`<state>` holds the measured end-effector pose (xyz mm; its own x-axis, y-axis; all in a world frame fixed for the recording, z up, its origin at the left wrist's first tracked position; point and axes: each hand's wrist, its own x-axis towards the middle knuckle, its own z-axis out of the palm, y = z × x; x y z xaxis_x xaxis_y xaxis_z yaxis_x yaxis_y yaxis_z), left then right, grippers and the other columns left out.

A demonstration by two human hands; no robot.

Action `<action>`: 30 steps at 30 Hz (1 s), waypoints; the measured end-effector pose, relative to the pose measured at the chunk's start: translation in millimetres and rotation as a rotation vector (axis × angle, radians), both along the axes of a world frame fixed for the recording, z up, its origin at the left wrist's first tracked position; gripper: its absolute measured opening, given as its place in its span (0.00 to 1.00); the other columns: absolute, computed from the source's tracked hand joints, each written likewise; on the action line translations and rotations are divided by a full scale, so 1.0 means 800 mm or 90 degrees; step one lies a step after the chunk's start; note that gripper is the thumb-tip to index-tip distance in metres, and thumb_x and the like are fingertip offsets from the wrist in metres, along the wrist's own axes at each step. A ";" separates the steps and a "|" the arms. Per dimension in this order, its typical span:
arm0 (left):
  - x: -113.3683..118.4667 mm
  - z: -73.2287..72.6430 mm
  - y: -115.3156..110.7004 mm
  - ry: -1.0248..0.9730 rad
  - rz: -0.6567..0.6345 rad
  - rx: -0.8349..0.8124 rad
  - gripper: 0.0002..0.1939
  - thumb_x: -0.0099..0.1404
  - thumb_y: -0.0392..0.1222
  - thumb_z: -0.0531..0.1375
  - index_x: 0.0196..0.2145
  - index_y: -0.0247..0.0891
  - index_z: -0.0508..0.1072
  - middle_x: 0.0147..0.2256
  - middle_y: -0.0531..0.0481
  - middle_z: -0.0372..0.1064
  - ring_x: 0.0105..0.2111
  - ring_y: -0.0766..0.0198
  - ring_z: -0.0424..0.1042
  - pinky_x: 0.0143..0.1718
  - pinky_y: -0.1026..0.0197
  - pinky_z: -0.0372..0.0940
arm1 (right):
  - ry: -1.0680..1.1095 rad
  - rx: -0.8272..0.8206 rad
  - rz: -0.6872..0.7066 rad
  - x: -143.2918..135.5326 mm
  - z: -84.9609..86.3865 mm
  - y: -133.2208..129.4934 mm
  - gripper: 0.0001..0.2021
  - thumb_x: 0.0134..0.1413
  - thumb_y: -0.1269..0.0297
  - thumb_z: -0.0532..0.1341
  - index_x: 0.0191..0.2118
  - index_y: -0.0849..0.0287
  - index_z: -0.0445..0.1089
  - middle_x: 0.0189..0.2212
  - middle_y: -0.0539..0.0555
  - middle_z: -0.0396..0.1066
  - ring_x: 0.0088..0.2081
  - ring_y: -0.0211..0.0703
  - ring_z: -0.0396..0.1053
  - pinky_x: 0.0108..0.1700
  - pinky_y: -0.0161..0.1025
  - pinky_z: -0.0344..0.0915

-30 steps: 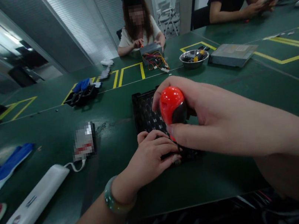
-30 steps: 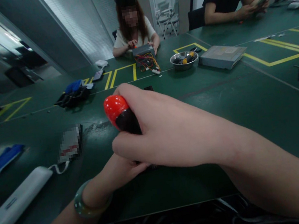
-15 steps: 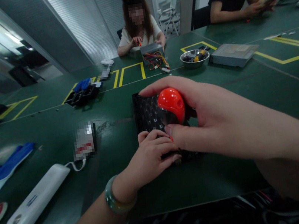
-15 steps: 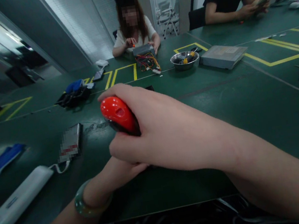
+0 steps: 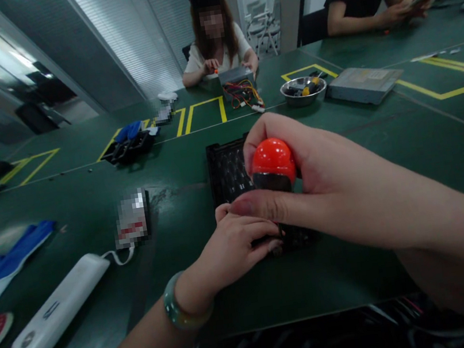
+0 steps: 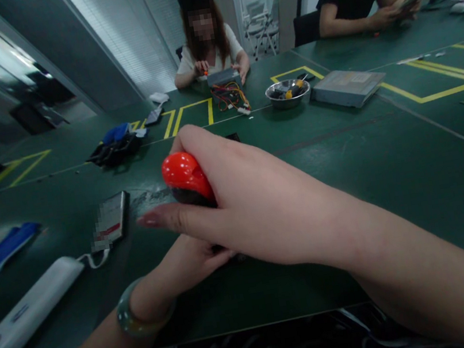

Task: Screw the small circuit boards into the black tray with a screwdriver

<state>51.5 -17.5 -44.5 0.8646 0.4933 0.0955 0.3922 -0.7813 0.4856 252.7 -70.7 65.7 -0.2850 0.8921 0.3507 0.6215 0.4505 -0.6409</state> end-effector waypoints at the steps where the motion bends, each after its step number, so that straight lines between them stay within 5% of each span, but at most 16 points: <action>1: 0.000 0.000 0.000 0.007 -0.002 -0.002 0.11 0.71 0.48 0.60 0.46 0.45 0.79 0.49 0.49 0.77 0.50 0.54 0.72 0.55 0.47 0.59 | 0.001 0.005 -0.017 0.000 -0.002 0.000 0.14 0.61 0.53 0.62 0.45 0.55 0.60 0.34 0.47 0.66 0.31 0.37 0.65 0.30 0.35 0.61; 6: 0.002 0.002 0.001 0.006 -0.003 0.002 0.10 0.71 0.46 0.60 0.45 0.47 0.80 0.47 0.52 0.78 0.50 0.54 0.71 0.56 0.46 0.57 | 0.014 0.029 -0.066 0.000 -0.005 -0.002 0.21 0.58 0.51 0.65 0.48 0.55 0.57 0.39 0.50 0.66 0.37 0.41 0.68 0.34 0.37 0.64; 17: 0.002 -0.003 0.001 -0.067 0.013 0.026 0.07 0.68 0.45 0.62 0.41 0.47 0.81 0.41 0.50 0.78 0.51 0.53 0.69 0.58 0.44 0.56 | -0.035 0.032 -0.004 -0.001 0.010 -0.008 0.09 0.58 0.63 0.61 0.44 0.56 0.66 0.35 0.49 0.69 0.35 0.39 0.67 0.35 0.38 0.64; 25: 0.001 0.001 0.000 -0.011 0.012 -0.001 0.10 0.70 0.46 0.60 0.45 0.46 0.79 0.48 0.49 0.77 0.51 0.54 0.72 0.57 0.44 0.57 | 0.045 0.031 -0.049 -0.004 -0.002 -0.004 0.23 0.59 0.45 0.63 0.48 0.55 0.56 0.38 0.50 0.65 0.37 0.41 0.69 0.32 0.36 0.64; 30: 0.001 0.002 0.000 -0.005 0.017 -0.003 0.10 0.70 0.47 0.61 0.46 0.47 0.79 0.53 0.50 0.75 0.55 0.53 0.68 0.58 0.45 0.57 | 0.018 0.053 -0.037 -0.003 0.003 -0.003 0.17 0.62 0.49 0.61 0.45 0.55 0.59 0.38 0.49 0.68 0.36 0.39 0.67 0.34 0.37 0.63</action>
<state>52.6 -17.5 -43.2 0.8508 0.5160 0.0997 0.4086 -0.7686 0.4922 250.6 -73.1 68.2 -0.2228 0.8741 0.4316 0.6307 0.4668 -0.6198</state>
